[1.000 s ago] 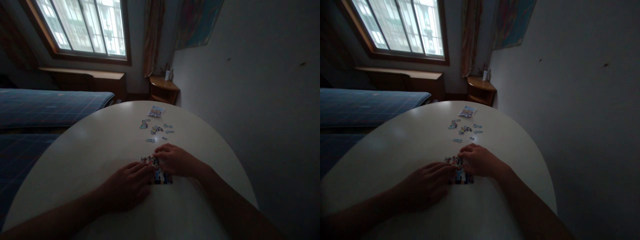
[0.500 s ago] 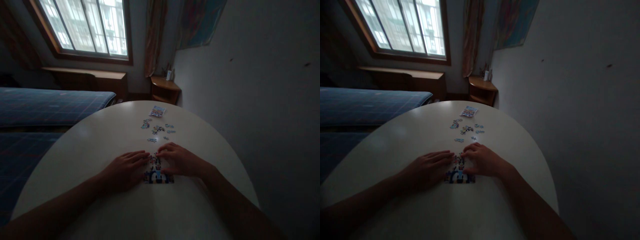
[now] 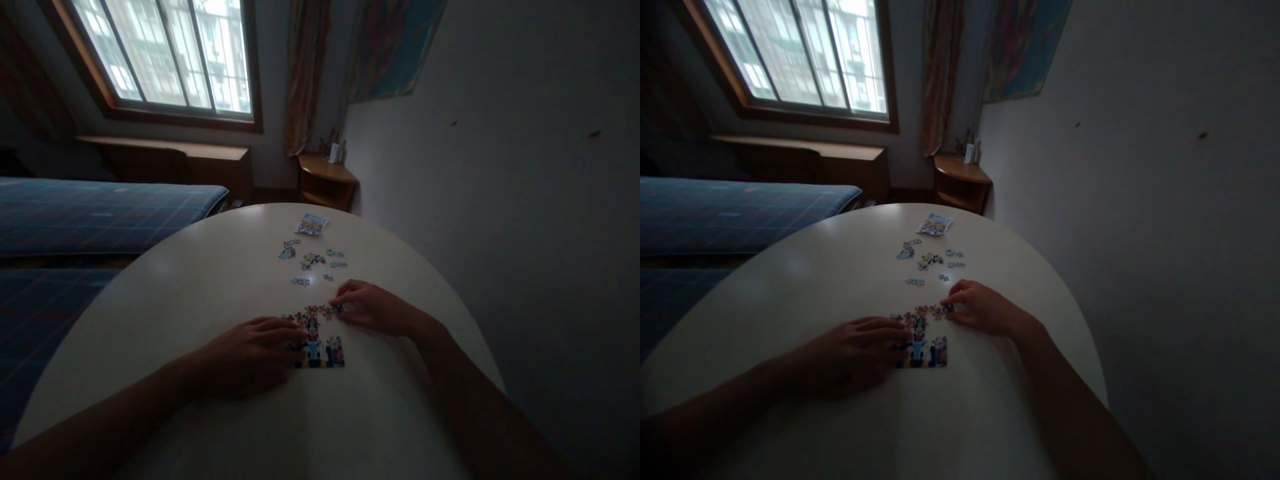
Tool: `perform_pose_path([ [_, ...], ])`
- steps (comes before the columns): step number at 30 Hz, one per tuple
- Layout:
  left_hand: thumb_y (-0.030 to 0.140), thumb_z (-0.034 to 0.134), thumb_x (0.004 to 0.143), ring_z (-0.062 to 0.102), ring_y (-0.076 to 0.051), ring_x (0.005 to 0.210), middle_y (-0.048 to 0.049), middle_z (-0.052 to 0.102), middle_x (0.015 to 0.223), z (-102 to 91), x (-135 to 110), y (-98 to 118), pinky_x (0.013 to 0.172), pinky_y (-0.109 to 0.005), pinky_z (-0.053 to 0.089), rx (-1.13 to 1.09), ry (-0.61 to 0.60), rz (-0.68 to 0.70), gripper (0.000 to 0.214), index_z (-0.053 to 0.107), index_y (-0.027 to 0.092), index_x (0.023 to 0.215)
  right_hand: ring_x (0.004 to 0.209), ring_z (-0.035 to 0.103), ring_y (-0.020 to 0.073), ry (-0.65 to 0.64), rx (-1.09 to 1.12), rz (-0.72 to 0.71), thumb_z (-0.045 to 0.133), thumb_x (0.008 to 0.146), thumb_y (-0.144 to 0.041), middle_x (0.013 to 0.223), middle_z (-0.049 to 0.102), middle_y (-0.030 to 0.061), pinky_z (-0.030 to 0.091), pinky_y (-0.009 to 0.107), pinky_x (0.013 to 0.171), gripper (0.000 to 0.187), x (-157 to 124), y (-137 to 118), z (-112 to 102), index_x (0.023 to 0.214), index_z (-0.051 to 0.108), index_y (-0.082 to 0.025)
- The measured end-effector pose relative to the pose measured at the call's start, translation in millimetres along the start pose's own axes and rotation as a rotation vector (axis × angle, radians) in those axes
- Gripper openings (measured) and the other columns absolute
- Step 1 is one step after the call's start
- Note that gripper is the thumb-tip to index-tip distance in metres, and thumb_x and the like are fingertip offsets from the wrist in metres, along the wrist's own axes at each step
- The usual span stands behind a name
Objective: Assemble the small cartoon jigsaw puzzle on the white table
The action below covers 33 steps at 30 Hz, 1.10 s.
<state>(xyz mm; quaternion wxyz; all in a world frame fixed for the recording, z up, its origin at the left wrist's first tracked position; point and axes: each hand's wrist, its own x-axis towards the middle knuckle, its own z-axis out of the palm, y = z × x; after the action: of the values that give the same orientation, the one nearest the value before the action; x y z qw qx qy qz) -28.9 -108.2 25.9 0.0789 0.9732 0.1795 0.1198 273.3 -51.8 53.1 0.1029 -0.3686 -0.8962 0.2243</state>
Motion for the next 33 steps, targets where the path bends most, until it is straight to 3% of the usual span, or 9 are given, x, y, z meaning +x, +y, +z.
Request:
perform_pose_path([
  [4,0.024,0.057,0.092,0.048,-0.021,0.132,-0.0024,0.053,0.142,-1.5,0.9,1.5,0.111,-0.042,0.041,-0.018,0.011,-0.010,0.042,0.053,0.030,0.133,0.098,0.062,0.0178,0.001,-0.002,-0.003,0.067,0.086,-0.025,0.113,0.063,0.0070,0.049,0.034,0.091,0.031,0.4,-3.1,0.6,0.117,0.070,-0.024],
  [10,0.027,0.061,0.088,0.042,-0.027,0.137,-0.0067,0.041,0.152,-3.4,0.0,1.7,0.111,-0.048,0.040,-0.002,-0.043,-0.068,0.057,0.044,0.029,0.142,0.102,0.061,0.0196,0.021,-0.023,-0.001,0.069,0.085,-0.031,0.114,0.063,0.0081,0.048,0.036,0.094,0.031,-0.3,-3.3,2.8,0.115,0.070,-0.024],
  [15,0.030,0.060,0.089,0.042,-0.027,0.137,-0.0071,0.041,0.152,-2.5,-1.1,-0.1,0.112,-0.049,0.038,-0.006,-0.069,-0.068,0.055,0.045,0.028,0.141,0.106,0.059,0.0210,0.079,-0.051,-0.047,0.068,0.085,-0.029,0.117,0.062,0.0095,0.047,0.038,0.095,0.034,5.0,-6.3,12.0,0.119,0.068,-0.025],
  [25,0.032,0.061,0.088,0.035,-0.029,0.142,-0.0085,0.034,0.156,-3.9,-0.5,0.9,0.114,-0.052,0.034,-0.060,-0.039,-0.096,0.065,0.035,0.028,0.148,0.102,0.059,0.0214,0.164,-0.077,-0.013,0.072,0.081,-0.031,0.108,0.064,0.0092,0.048,0.036,0.089,0.022,10.5,-16.1,20.7,0.099,0.069,-0.019],
  [33,0.034,0.060,0.089,0.035,-0.029,0.141,-0.0070,0.031,0.157,-2.8,-0.8,0.4,0.115,-0.053,0.031,-0.071,-0.042,-0.124,0.069,0.029,0.029,0.151,0.100,0.058,0.0215,0.167,-0.077,0.012,0.073,0.081,-0.034,0.104,0.063,0.0081,0.048,0.036,0.087,0.020,11.8,-18.8,22.7,0.094,0.067,-0.020],
])
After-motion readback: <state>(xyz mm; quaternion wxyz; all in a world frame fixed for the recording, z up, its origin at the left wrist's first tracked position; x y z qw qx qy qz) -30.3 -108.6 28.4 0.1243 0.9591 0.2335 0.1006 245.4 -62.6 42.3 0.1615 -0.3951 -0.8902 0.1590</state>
